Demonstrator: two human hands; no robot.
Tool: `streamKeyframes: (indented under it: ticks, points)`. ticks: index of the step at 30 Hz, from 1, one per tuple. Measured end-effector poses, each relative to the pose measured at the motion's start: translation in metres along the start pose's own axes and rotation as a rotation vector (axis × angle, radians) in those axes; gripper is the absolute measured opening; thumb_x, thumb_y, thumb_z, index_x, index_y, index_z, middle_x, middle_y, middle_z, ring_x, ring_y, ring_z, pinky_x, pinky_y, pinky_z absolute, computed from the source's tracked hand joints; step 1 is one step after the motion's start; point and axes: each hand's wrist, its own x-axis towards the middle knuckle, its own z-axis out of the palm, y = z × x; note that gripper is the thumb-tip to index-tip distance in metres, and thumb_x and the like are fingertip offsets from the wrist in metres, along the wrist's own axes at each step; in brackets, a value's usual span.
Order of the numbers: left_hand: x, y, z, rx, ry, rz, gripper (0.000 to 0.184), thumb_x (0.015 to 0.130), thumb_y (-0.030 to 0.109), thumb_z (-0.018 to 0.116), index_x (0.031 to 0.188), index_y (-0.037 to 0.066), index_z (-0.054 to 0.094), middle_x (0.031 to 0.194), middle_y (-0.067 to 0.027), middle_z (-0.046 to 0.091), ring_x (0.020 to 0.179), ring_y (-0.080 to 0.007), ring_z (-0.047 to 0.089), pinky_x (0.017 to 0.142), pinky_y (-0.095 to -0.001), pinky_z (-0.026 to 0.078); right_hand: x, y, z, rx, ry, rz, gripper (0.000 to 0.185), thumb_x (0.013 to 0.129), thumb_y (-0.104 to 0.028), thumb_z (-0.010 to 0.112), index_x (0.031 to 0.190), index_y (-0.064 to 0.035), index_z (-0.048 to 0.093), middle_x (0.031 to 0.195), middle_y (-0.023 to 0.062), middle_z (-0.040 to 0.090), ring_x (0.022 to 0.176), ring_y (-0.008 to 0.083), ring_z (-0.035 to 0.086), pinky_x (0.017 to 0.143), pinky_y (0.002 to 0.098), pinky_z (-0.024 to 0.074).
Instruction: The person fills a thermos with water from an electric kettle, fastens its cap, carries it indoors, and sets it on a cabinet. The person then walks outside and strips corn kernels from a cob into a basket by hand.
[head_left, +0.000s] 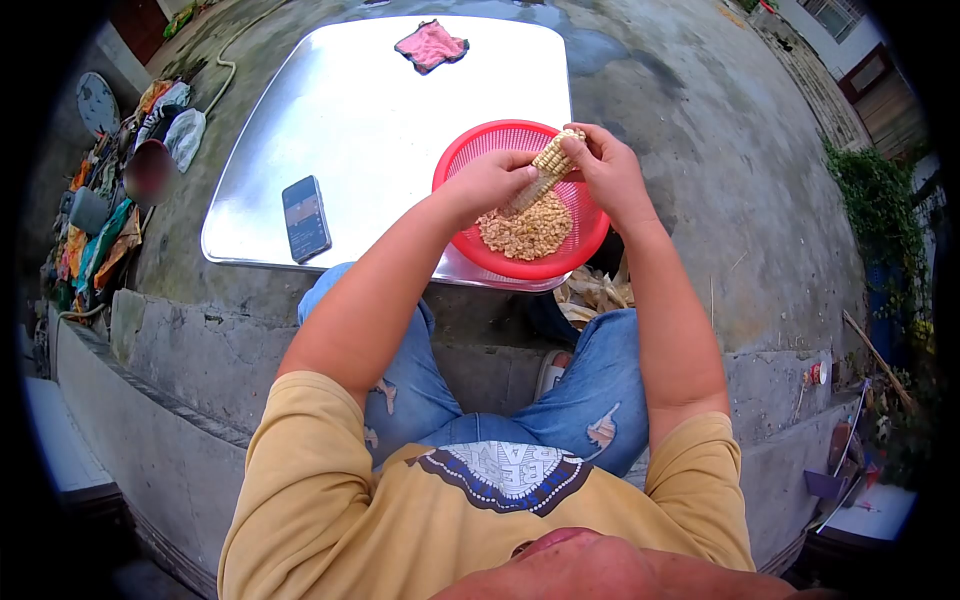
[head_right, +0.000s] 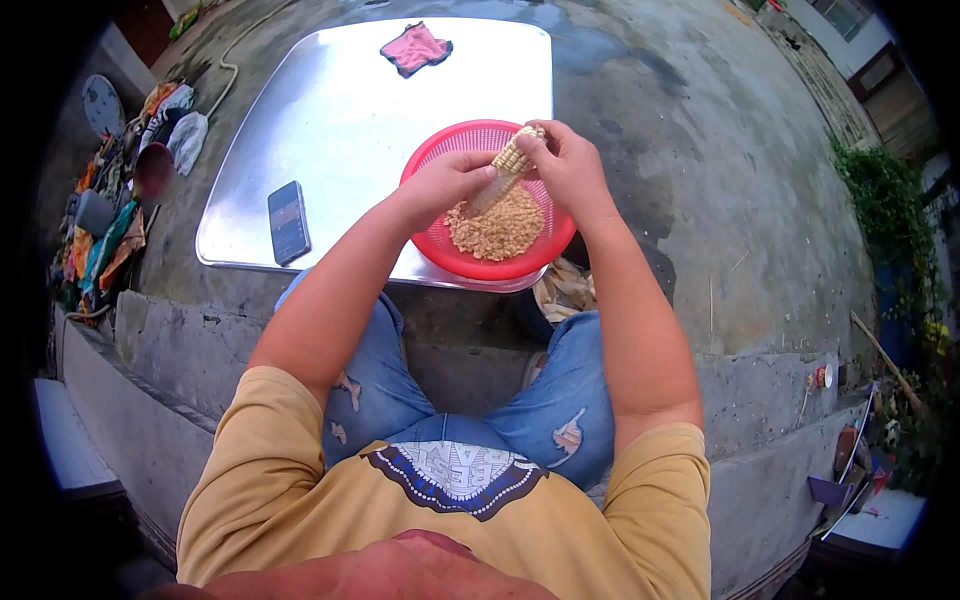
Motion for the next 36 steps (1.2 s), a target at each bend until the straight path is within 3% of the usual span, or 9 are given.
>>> streamKeyframes:
  ticks: [4, 13, 19, 25, 28, 34, 36]
  points:
    - [-0.010, 0.017, 0.000, -0.217, -0.114, -0.102, 0.043, 0.106, 0.025, 0.056, 0.143, 0.002, 0.056, 0.122, -0.0074, 0.067, 0.110, -0.0143, 0.063, 0.093, -0.0329, 0.051, 0.000, -0.002, 0.000, 0.028, -0.003, 0.002, 0.033, 0.100, -0.020, 0.067, 0.120, 0.0061, 0.065, 0.100, 0.0099, 0.071, 0.087, 0.0154, 0.069, 0.076, 0.0309, 0.0618]
    - [-0.003, 0.005, -0.003, -0.224, -0.099, -0.053, 0.044, 0.105, 0.027, 0.059, 0.141, 0.001, 0.058, 0.122, -0.0081, 0.067, 0.108, -0.0146, 0.065, 0.093, -0.0313, 0.053, 0.001, 0.001, -0.002, 0.063, -0.030, 0.005, 0.034, 0.100, -0.019, 0.066, 0.123, 0.0064, 0.063, 0.104, 0.0104, 0.070, 0.092, 0.0159, 0.069, 0.080, 0.0314, 0.0614]
    - [-0.003, 0.008, -0.003, -0.260, -0.069, -0.054, 0.041, 0.101, 0.016, 0.057, 0.140, 0.001, 0.060, 0.121, -0.0079, 0.068, 0.107, -0.0144, 0.066, 0.092, -0.0305, 0.053, -0.003, -0.008, 0.000, 0.084, -0.046, 0.014, 0.035, 0.101, -0.016, 0.066, 0.127, 0.0066, 0.061, 0.109, 0.0121, 0.069, 0.096, 0.0177, 0.069, 0.083, 0.0325, 0.0616]
    - [-0.002, 0.005, -0.003, -0.292, -0.081, -0.060, 0.042, 0.098, 0.014, 0.056, 0.138, 0.001, 0.061, 0.117, -0.0070, 0.069, 0.103, -0.0138, 0.067, 0.089, -0.0297, 0.053, -0.003, -0.008, 0.001, 0.052, -0.053, -0.002, 0.035, 0.101, -0.016, 0.066, 0.127, 0.0068, 0.061, 0.109, 0.0129, 0.069, 0.097, 0.0182, 0.069, 0.084, 0.0328, 0.0617]
    - [-0.004, 0.014, -0.004, -0.318, -0.038, -0.167, 0.040, 0.101, 0.018, 0.058, 0.137, 0.001, 0.061, 0.116, -0.0073, 0.069, 0.103, -0.0140, 0.067, 0.089, -0.0297, 0.053, -0.003, -0.010, 0.001, 0.054, -0.052, 0.003, 0.035, 0.101, -0.016, 0.065, 0.127, 0.0069, 0.061, 0.109, 0.0131, 0.069, 0.097, 0.0181, 0.069, 0.084, 0.0328, 0.0618]
    - [0.001, 0.005, -0.004, -0.255, -0.086, -0.090, 0.044, 0.105, 0.030, 0.059, 0.138, 0.000, 0.059, 0.119, -0.0079, 0.068, 0.106, -0.0141, 0.066, 0.090, -0.0308, 0.053, 0.000, -0.004, 0.000, 0.013, -0.064, -0.013, 0.035, 0.101, -0.015, 0.065, 0.127, 0.0072, 0.061, 0.110, 0.0133, 0.069, 0.097, 0.0182, 0.069, 0.084, 0.0329, 0.0618]
    - [0.003, 0.003, -0.004, -0.233, -0.085, -0.076, 0.042, 0.105, 0.026, 0.059, 0.139, 0.001, 0.059, 0.119, -0.0073, 0.067, 0.106, -0.0138, 0.065, 0.091, -0.0312, 0.053, 0.001, -0.003, 0.000, 0.014, -0.064, -0.016, 0.035, 0.101, -0.015, 0.064, 0.128, 0.0070, 0.061, 0.110, 0.0133, 0.069, 0.097, 0.0184, 0.069, 0.084, 0.0329, 0.0617]
